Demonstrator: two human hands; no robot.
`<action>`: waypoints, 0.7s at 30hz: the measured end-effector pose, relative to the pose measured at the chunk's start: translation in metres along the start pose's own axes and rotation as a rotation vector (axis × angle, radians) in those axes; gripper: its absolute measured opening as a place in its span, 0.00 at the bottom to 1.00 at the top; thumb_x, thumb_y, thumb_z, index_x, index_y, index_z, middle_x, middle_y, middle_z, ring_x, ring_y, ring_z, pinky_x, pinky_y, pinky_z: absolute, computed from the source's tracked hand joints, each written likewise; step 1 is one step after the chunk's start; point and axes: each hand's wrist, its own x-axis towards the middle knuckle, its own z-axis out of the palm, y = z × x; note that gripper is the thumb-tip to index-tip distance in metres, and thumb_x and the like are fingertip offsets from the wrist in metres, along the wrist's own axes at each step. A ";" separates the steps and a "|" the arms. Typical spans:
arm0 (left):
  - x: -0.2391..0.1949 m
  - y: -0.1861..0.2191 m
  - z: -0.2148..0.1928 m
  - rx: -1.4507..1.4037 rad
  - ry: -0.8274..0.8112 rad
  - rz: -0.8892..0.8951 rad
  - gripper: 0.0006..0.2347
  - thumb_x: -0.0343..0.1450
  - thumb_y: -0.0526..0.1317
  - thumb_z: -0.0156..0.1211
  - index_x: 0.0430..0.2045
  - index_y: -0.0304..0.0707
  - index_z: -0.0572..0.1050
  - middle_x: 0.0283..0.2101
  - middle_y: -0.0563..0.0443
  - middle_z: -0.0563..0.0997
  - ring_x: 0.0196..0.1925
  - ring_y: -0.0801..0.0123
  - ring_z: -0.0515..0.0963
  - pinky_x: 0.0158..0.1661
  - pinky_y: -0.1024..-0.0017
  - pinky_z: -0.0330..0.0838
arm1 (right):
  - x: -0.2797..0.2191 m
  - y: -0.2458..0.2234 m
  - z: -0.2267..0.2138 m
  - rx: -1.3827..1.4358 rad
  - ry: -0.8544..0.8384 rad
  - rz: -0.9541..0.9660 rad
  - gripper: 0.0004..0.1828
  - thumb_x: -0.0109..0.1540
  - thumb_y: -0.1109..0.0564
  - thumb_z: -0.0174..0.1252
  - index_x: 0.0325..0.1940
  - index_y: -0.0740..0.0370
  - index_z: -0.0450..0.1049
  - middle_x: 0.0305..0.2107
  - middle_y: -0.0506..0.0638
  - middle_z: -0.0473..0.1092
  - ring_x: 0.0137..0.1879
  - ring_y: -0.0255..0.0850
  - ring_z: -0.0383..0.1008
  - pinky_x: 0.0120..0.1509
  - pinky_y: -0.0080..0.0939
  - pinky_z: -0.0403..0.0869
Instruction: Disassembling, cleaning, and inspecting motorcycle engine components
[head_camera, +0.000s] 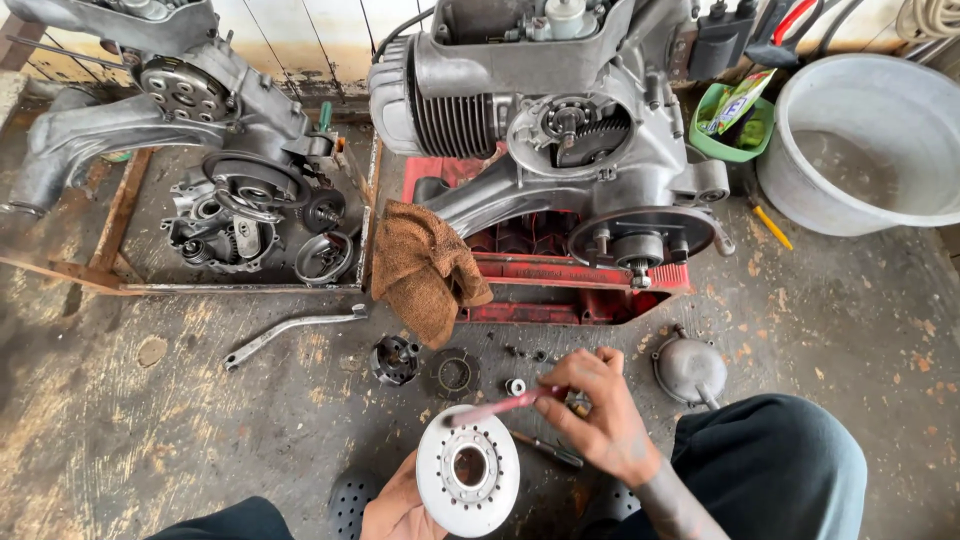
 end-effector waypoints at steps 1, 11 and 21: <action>0.004 0.001 -0.017 0.000 -0.010 0.005 0.26 0.70 0.29 0.51 0.65 0.21 0.58 0.63 0.28 0.73 0.65 0.48 0.75 0.65 0.51 0.69 | 0.000 -0.010 0.000 -0.006 0.002 -0.009 0.09 0.57 0.49 0.63 0.36 0.52 0.80 0.28 0.43 0.74 0.38 0.35 0.69 0.58 0.43 0.51; 0.008 -0.008 -0.097 0.000 -0.001 -0.134 0.29 0.69 0.30 0.55 0.66 0.23 0.54 0.64 0.23 0.70 0.63 0.43 0.76 0.64 0.49 0.71 | -0.004 -0.028 0.003 0.056 -0.064 -0.152 0.10 0.58 0.49 0.60 0.35 0.55 0.78 0.30 0.46 0.73 0.40 0.40 0.70 0.55 0.45 0.61; 0.017 0.006 -0.040 0.071 0.310 -0.202 0.25 0.70 0.30 0.46 0.66 0.21 0.59 0.61 0.16 0.72 0.58 0.37 0.76 0.62 0.43 0.70 | -0.007 -0.026 0.011 0.052 -0.107 -0.155 0.10 0.59 0.45 0.58 0.34 0.50 0.79 0.28 0.43 0.74 0.37 0.36 0.67 0.57 0.45 0.53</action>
